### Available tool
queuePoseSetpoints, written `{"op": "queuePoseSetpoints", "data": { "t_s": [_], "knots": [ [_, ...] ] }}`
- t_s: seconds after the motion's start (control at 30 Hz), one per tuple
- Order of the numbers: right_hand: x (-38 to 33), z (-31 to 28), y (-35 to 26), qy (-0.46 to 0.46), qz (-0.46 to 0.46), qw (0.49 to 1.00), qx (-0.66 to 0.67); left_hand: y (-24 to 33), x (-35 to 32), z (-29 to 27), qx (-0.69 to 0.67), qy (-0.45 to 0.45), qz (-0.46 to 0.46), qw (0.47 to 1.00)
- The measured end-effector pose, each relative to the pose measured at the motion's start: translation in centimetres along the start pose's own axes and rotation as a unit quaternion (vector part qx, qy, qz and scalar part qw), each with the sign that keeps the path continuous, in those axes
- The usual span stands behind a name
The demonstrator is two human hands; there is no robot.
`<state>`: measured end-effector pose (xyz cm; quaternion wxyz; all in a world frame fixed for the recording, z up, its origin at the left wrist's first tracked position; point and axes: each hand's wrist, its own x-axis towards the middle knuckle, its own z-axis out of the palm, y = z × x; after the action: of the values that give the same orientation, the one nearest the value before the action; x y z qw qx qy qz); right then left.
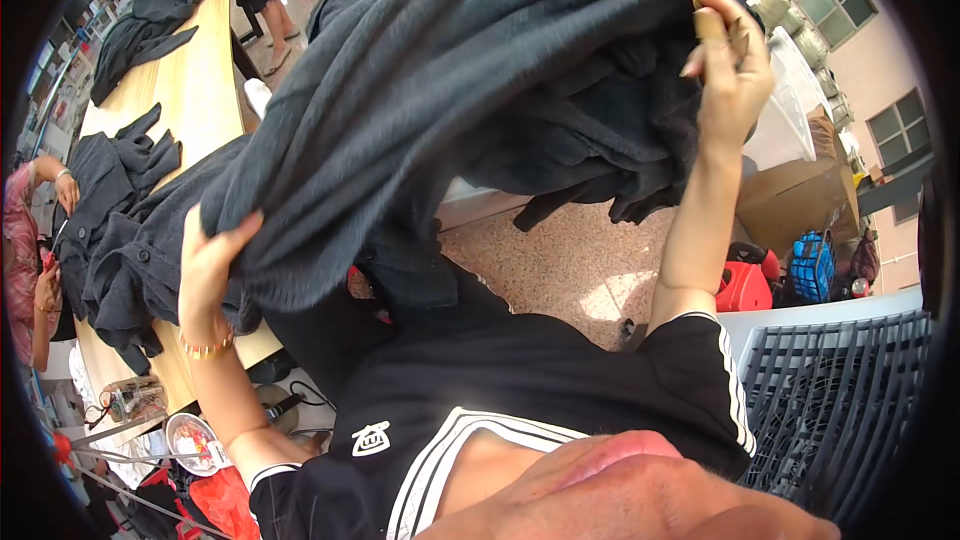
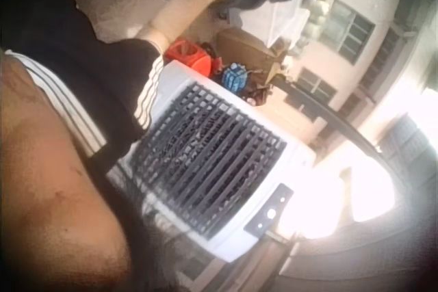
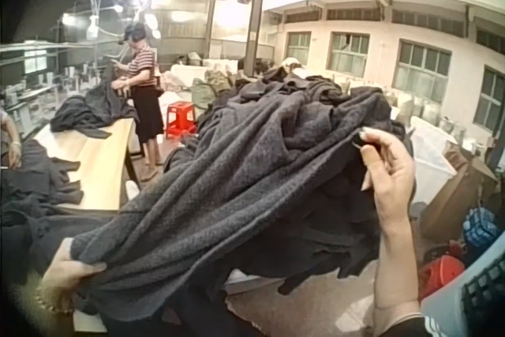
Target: The person trims loose threads from knit garments using thread clippers, cutting excess threads around buttons and seams.
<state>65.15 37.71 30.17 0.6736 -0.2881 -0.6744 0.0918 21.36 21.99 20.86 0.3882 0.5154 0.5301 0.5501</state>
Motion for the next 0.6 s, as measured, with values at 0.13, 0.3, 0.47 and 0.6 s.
{"op": "queuePoseSetpoints", "data": {
  "t_s": [0.13,0.3,0.47,0.6],
  "knots": [
    [3.6,-4.1,6.9,0.114,-0.178,0.959,-0.189,-3.0,-5.1,-5.3,0.042,0.03,0.016,0.999],
    [-0.7,-1.0,9.3,0.136,0.112,0.984,-0.029,-4.4,-10.3,-5.9,0.128,-0.048,0.077,0.988],
    [-4.4,4.8,2.7,-0.088,-0.005,0.995,0.047,-1.3,-7.3,1.5,0.189,-0.21,0.047,0.958],
    [-5.9,10.1,-0.6,-0.399,0.009,0.896,0.194,-0.1,-4.5,5.3,0.296,-0.185,0.089,0.933]
  ]
}}
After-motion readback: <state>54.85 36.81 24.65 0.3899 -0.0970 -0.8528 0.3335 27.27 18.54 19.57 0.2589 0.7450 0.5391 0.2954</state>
